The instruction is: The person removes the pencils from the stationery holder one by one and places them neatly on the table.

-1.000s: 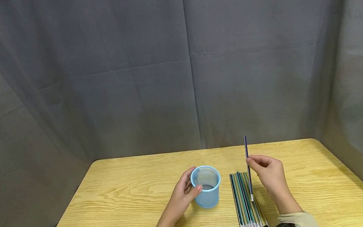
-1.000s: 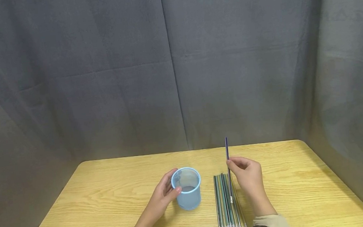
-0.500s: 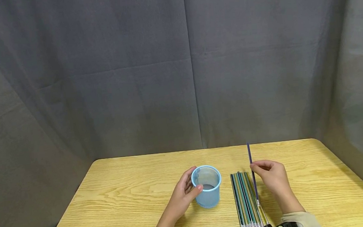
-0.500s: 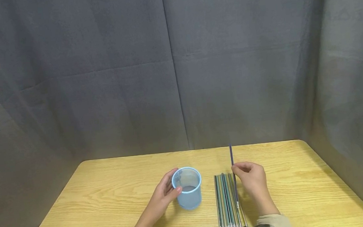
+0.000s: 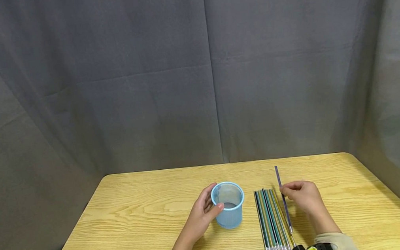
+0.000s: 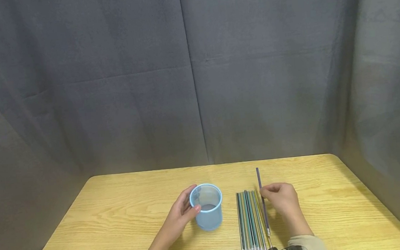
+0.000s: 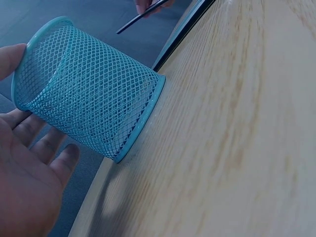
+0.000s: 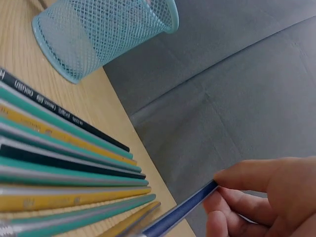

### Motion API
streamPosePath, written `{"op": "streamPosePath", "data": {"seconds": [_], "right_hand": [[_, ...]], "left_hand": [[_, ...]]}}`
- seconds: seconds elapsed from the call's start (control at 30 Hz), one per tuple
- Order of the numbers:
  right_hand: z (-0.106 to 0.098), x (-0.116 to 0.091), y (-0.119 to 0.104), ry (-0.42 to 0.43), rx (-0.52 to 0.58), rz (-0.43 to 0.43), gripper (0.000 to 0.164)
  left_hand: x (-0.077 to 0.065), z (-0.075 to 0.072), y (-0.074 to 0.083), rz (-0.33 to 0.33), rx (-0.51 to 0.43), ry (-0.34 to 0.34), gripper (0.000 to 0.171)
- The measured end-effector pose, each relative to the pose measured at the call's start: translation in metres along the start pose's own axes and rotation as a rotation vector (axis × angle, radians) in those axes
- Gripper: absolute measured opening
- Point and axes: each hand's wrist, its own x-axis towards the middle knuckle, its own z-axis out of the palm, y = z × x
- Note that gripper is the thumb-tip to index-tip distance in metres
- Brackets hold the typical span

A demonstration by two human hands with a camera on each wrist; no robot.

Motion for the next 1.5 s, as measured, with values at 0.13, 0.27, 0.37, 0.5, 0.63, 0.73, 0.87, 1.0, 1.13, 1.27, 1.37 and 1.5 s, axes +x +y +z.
{"op": "streamPosePath", "data": {"seconds": [0.13, 0.27, 0.37, 0.5, 0.63, 0.73, 0.87, 1.0, 1.13, 1.27, 1.37, 1.5], "right_hand": [[-0.001, 0.002, 0.005, -0.027, -0.025, 0.01, 0.029], [-0.003, 0.002, 0.009, -0.048, -0.065, 0.022, 0.026], [-0.003, 0.002, 0.012, -0.055, -0.082, 0.019, 0.024], [-0.002, 0.004, 0.015, -0.061, -0.079, 0.009, 0.024], [-0.001, 0.004, 0.019, -0.066, -0.071, 0.014, 0.021], [-0.001, 0.005, 0.02, -0.069, -0.078, 0.023, 0.02], [0.0, 0.004, 0.022, -0.07, -0.128, 0.005, 0.017], [0.0, 0.002, 0.022, -0.079, -0.173, -0.004, 0.016], [0.001, 0.001, 0.023, -0.088, -0.215, -0.007, 0.016], [0.003, 0.0, 0.022, -0.086, -0.243, -0.012, 0.013], [0.003, -0.001, 0.021, -0.089, -0.261, -0.017, 0.013], [0.002, -0.003, 0.019, -0.112, -0.29, -0.02, 0.015]], "left_hand": [[-0.001, 0.0, 0.001, 0.003, 0.001, 0.002, 0.062], [-0.001, 0.0, 0.001, 0.001, 0.004, 0.005, 0.063], [-0.001, 0.0, 0.001, -0.002, 0.006, 0.007, 0.063], [0.0, 0.0, 0.001, -0.006, 0.008, 0.007, 0.062], [0.001, 0.0, 0.001, -0.008, 0.003, 0.003, 0.062], [0.001, 0.0, 0.0, -0.008, 0.002, 0.002, 0.062], [0.001, 0.0, 0.0, -0.009, 0.003, 0.003, 0.062], [0.0, 0.001, 0.0, -0.011, 0.002, 0.0, 0.062], [0.0, 0.0, 0.001, -0.009, 0.005, -0.003, 0.063], [0.0, -0.001, 0.002, -0.006, 0.009, -0.006, 0.064], [0.0, -0.001, 0.003, -0.009, 0.012, -0.005, 0.065], [0.001, -0.001, 0.003, -0.015, 0.014, -0.005, 0.065]]}}
